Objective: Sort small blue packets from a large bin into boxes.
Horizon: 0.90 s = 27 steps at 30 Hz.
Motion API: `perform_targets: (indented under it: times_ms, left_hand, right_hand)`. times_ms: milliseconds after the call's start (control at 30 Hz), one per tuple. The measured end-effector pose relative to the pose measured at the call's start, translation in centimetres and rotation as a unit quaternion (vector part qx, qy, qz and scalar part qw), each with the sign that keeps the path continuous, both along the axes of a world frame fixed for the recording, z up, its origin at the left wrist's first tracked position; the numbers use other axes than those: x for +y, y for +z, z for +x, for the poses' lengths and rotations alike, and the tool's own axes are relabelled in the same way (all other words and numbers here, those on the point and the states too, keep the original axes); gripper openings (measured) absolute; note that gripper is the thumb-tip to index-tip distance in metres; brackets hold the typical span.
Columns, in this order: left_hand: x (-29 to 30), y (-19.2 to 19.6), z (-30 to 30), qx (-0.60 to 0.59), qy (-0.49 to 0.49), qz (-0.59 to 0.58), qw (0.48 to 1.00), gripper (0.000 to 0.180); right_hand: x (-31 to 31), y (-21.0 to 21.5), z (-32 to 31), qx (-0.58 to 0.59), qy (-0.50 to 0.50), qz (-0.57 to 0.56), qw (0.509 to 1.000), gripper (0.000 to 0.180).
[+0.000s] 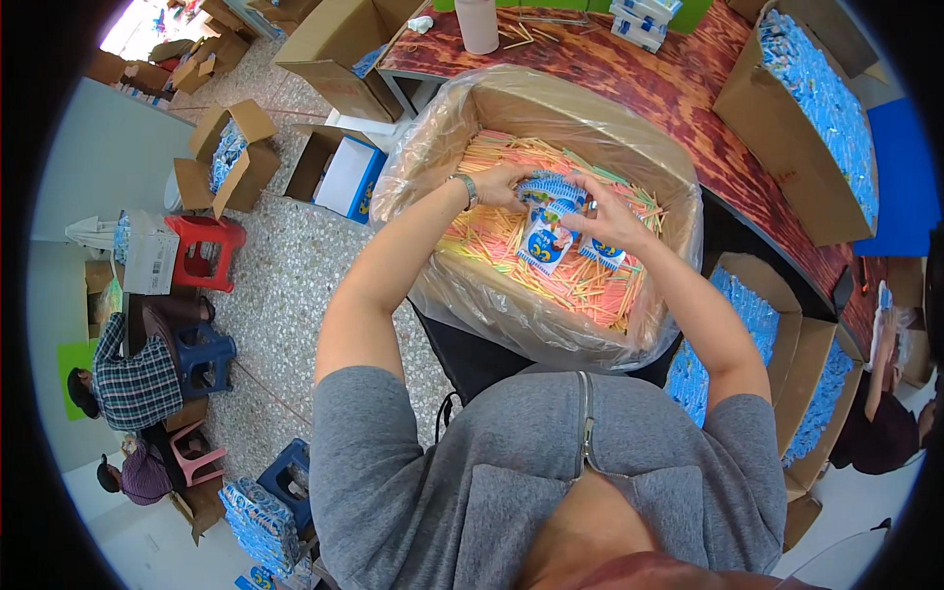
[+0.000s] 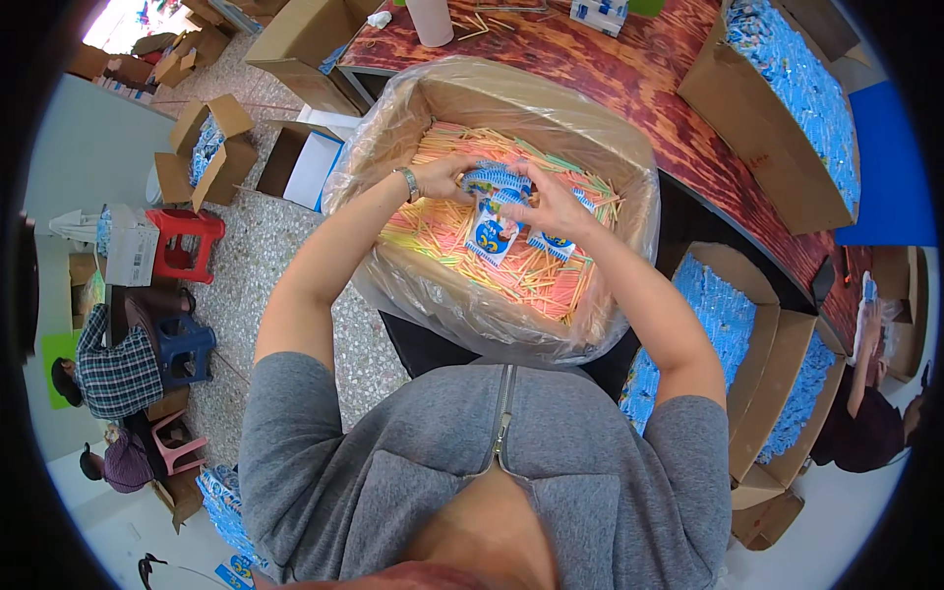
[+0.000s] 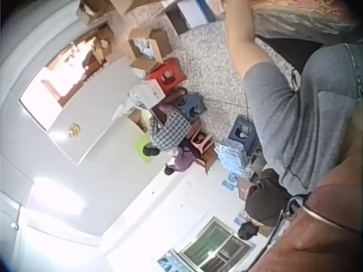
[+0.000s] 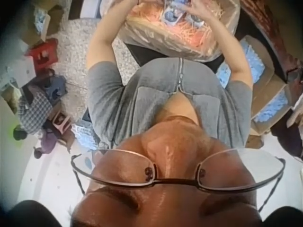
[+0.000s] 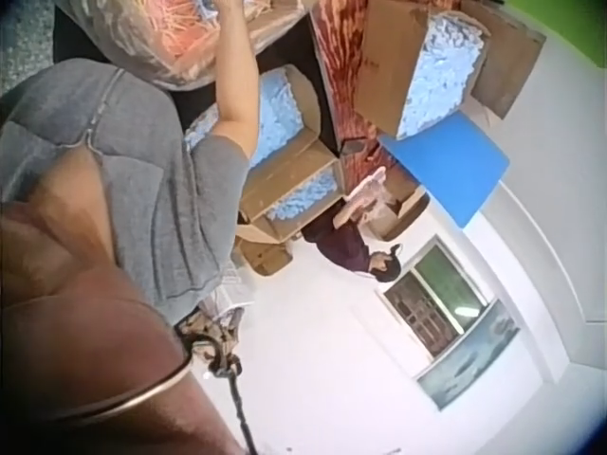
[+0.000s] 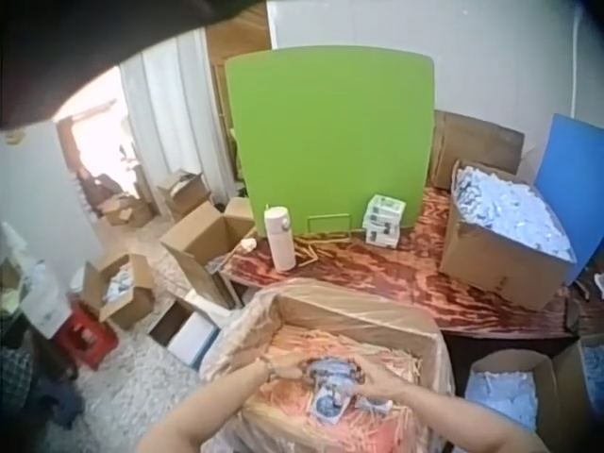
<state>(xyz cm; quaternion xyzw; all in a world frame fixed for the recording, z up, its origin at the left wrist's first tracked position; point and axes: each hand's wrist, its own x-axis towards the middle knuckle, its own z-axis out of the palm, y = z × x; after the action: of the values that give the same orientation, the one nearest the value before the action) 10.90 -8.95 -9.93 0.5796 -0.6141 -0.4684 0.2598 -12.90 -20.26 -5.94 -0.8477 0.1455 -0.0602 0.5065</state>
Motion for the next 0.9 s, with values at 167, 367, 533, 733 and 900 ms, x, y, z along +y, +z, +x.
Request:
perform_targets:
  times_ms: [167,367,533,733,900]
  left_hand:
    - [0.0,-1.3,-0.2,0.078,0.027,-0.058,0.995,0.046]
    - [0.1,-0.9,-0.7,-0.066,0.039,-0.151,0.986,0.029]
    - [0.3,2.8,-1.5,0.046,0.091,-0.051,0.994,0.032]
    - [0.0,7.9,-0.7,0.007,0.084,-0.044,0.995,0.033]
    - [-1.0,10.2,-2.1,0.168,0.121,-0.058,0.976,0.028]
  right_hand:
    - [2.5,0.4,-0.8,0.026,-0.021,-0.181,0.983,0.095]
    - [3.8,1.0,0.2,0.015,-0.099,-0.101,0.99,0.09]
    - [3.0,2.1,0.3,-0.071,-0.107,-0.085,0.988,0.071]
    - [1.4,5.2,1.6,-0.161,-0.162,0.025,0.973,0.057]
    - [-0.6,6.2,2.0,-0.241,-0.211,0.18,0.93,0.042]
